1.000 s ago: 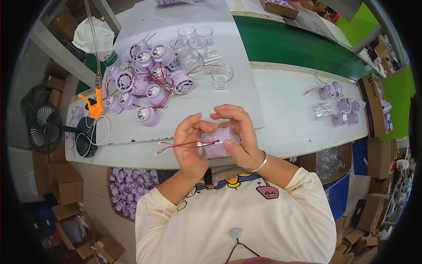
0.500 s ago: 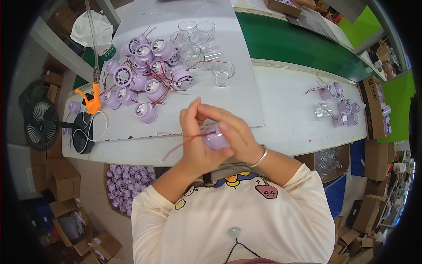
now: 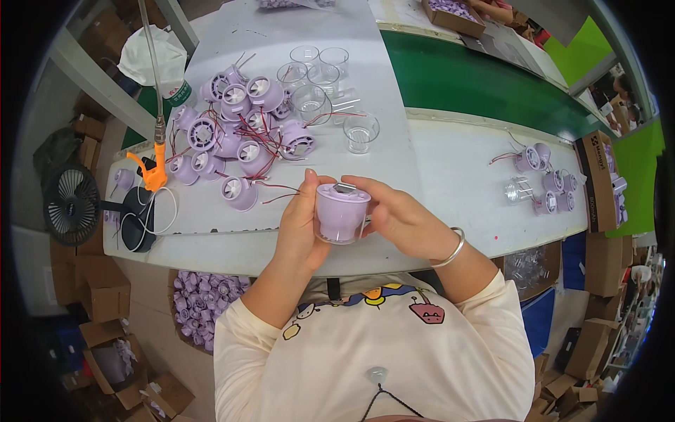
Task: Assembling small plastic electronic housings with internal components and placing them into a collection box.
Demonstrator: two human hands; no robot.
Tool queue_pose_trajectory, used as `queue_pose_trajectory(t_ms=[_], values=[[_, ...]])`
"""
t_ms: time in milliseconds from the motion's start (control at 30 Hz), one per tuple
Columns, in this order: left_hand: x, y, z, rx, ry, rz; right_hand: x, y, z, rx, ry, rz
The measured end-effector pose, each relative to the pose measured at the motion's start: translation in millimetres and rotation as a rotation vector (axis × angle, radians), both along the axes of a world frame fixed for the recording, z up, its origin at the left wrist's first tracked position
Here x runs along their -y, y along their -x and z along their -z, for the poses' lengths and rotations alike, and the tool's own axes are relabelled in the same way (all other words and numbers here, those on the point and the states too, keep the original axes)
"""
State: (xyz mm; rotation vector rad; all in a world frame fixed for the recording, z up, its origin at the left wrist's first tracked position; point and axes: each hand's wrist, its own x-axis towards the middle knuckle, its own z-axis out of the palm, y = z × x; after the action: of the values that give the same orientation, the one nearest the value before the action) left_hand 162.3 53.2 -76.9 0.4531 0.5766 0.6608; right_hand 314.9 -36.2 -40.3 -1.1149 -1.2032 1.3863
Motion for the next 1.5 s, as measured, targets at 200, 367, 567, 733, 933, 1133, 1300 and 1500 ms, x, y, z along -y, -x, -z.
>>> queue_pose_trajectory(t_ms=[200,367,567,733,933,1133,1300,1500], values=[[7.9,1.5,-8.1,-0.047,-0.137,-0.039,-11.0,6.4,-7.9,0.349,-0.116,0.069],[2.5,13.9,-7.4,-0.182,-0.83,-0.243,-46.0,-44.2,-5.8,0.721,-0.58,0.547],[-44.8,67.1,6.4,-1.229,-1.465,-0.766,-127.3,-253.3,76.1,1.208,-0.202,1.203],[-65.6,102.6,26.1,-1.424,-1.462,-0.444,-143.7,-237.4,92.4,1.342,0.232,1.017],[-51.1,112.7,16.2,-0.452,-0.736,-0.536,-98.2,-167.0,31.3,0.769,-0.23,0.788],[-7.5,54.8,15.2,-0.203,-1.012,-0.15,-32.3,23.5,-7.7,0.502,-0.381,-0.024],[6.1,38.2,16.4,-0.378,-1.126,-0.143,-31.0,26.7,19.1,0.439,-0.277,0.007],[-4.0,45.9,-2.5,-0.012,-0.656,0.574,-5.2,-2.9,3.0,0.636,0.103,-0.202]])
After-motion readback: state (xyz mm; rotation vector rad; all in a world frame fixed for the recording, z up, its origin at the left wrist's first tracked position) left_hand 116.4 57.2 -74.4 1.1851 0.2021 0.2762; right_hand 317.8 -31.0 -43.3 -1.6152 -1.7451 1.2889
